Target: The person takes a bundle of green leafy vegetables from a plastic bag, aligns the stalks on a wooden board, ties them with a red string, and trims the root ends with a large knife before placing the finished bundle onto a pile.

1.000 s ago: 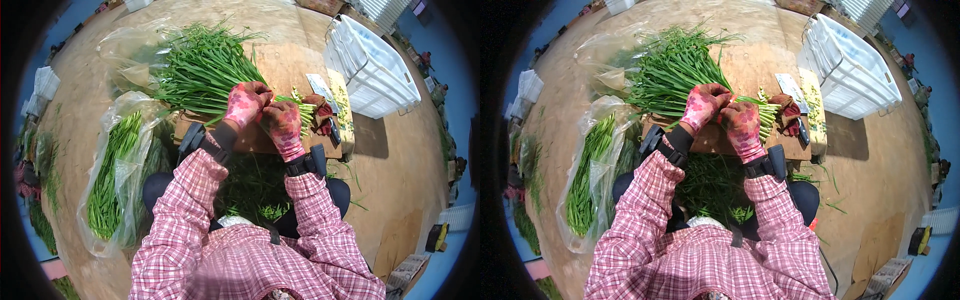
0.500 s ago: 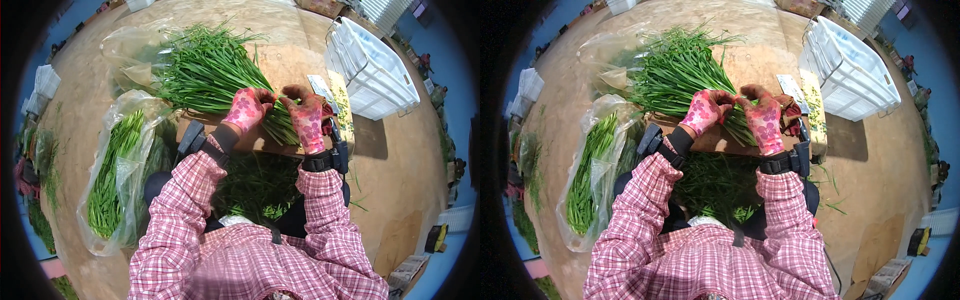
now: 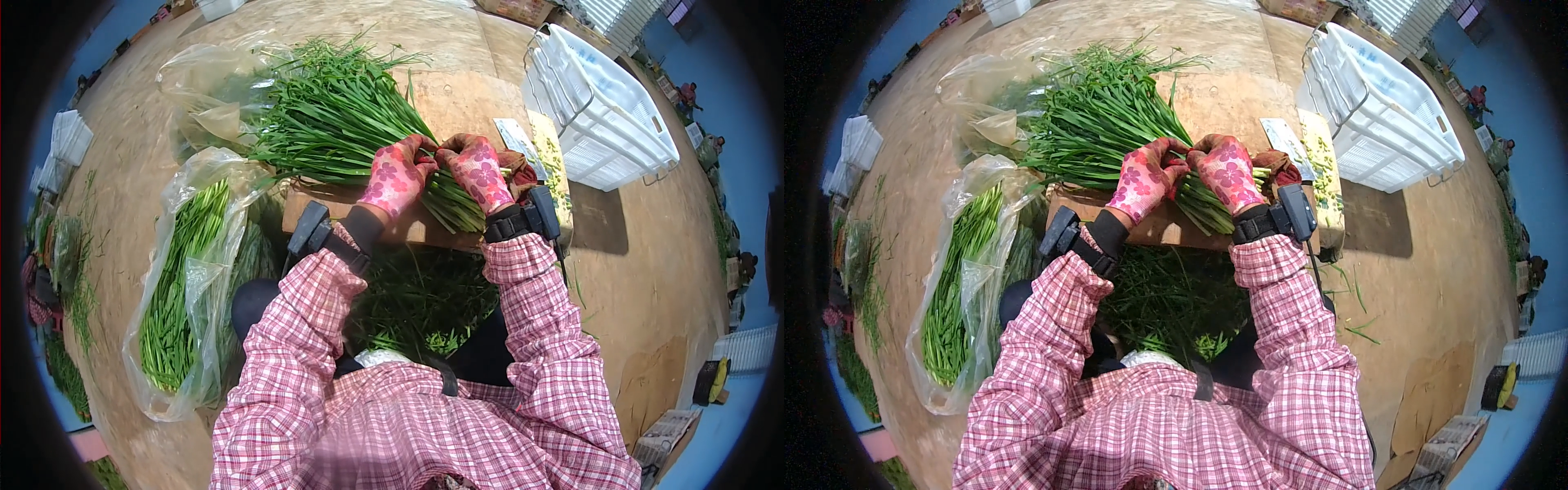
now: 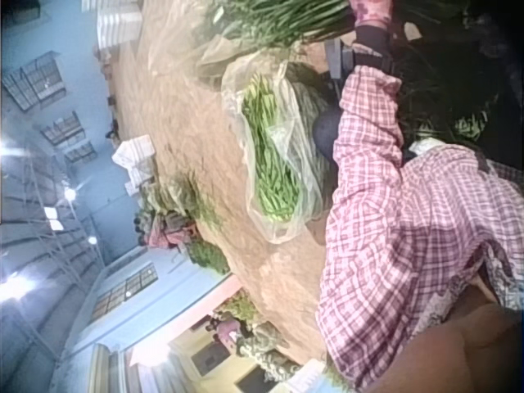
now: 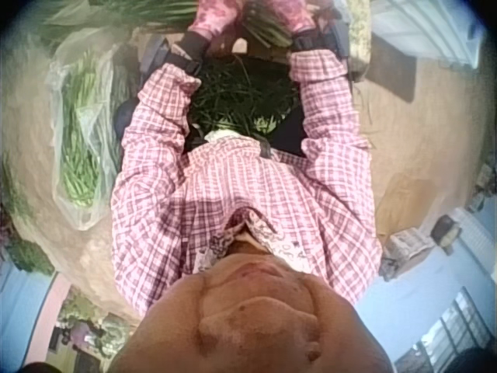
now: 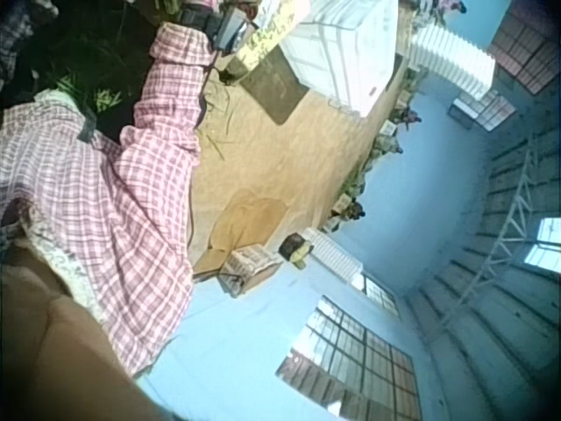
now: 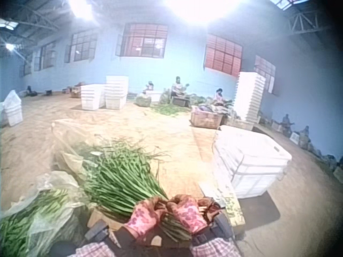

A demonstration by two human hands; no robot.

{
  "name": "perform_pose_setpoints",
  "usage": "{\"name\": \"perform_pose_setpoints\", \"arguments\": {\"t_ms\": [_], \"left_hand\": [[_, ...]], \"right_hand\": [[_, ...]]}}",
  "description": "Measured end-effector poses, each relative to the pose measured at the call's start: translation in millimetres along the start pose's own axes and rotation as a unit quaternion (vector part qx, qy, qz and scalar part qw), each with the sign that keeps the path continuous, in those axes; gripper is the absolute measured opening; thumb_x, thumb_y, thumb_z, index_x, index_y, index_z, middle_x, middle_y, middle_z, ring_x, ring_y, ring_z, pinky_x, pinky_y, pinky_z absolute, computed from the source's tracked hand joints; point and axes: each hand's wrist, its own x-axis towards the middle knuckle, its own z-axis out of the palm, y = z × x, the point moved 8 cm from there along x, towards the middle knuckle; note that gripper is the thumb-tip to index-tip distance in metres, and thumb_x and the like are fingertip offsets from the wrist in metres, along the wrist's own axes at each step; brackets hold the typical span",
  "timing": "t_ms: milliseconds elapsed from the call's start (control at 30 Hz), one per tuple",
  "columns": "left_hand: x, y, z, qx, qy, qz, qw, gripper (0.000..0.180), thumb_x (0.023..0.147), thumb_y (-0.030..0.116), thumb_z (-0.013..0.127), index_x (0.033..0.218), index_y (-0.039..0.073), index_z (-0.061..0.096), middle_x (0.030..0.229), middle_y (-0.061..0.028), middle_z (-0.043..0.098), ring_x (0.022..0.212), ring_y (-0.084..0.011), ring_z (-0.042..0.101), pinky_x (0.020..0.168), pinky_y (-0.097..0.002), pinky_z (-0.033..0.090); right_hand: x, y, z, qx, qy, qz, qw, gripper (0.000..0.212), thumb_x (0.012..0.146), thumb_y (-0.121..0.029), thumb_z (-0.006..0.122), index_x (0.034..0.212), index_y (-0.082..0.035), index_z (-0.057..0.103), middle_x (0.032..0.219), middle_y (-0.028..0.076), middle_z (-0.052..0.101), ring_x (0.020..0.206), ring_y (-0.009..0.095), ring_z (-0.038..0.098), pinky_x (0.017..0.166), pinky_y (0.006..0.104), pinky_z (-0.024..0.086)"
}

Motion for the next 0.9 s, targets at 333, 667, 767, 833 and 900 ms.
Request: {"name": "perform_pose_setpoints", "arguments": {"t_ms": [333,667,767,833,900], "left_hand": [[0,-5,6,-0.040,-0.015,-0.023,0.999,0.023,0.083,0.002,0.064,0.105,0.001,0.058,0.080,-0.0082,0.067,0.062,-0.0118,0.060,0.054,-0.0265,0.047],[-21,14,-7,0.101,0.120,0.022,0.987,0.016,0.077,0.020,0.073,0.082,0.006,0.070,0.080,-0.0094,0.066,0.073,-0.0249,0.063,0.065,-0.0328,0.049],[-18,17,-4,0.084,0.149,0.031,0.985,0.014,0.077,0.018,0.072,0.083,0.006,0.070,0.079,-0.0103,0.066,0.068,-0.0235,0.064,0.061,-0.0324,0.049],[-14,18,0,0.050,0.140,0.026,0.989,0.014,0.080,0.017,0.071,0.084,0.004,0.068,0.075,-0.0072,0.066,0.062,-0.0180,0.063,0.055,-0.0292,0.048],[-11,-11,19,-0.300,0.063,-0.151,0.940,0.016,0.084,0.017,0.068,0.088,0.001,0.067,0.074,-0.0034,0.065,0.060,-0.0110,0.061,0.051,-0.0241,0.046]], "right_hand": [[-2,2,-4,0.002,0.060,0.020,0.998,0.024,0.073,-0.024,0.069,0.086,-0.005,0.071,0.076,0.015,0.068,0.074,0.027,0.067,0.069,0.0362,0.052],[-4,4,-7,0.023,0.067,0.027,0.997,0.020,0.072,-0.021,0.068,0.083,-0.005,0.072,0.072,0.013,0.068,0.069,0.023,0.066,0.066,0.0341,0.051],[-4,5,-8,0.049,0.069,0.026,0.996,0.020,0.072,-0.021,0.069,0.082,-0.004,0.072,0.072,0.013,0.068,0.069,0.023,0.066,0.065,0.0332,0.051],[-3,8,-7,0.070,0.054,0.041,0.995,0.020,0.072,-0.021,0.070,0.082,-0.003,0.072,0.071,0.013,0.068,0.068,0.022,0.066,0.064,0.0325,0.051],[-3,9,-8,0.088,0.057,0.038,0.994,0.020,0.072,-0.021,0.071,0.082,-0.003,0.072,0.071,0.013,0.068,0.068,0.021,0.066,0.064,0.0323,0.051]]}}
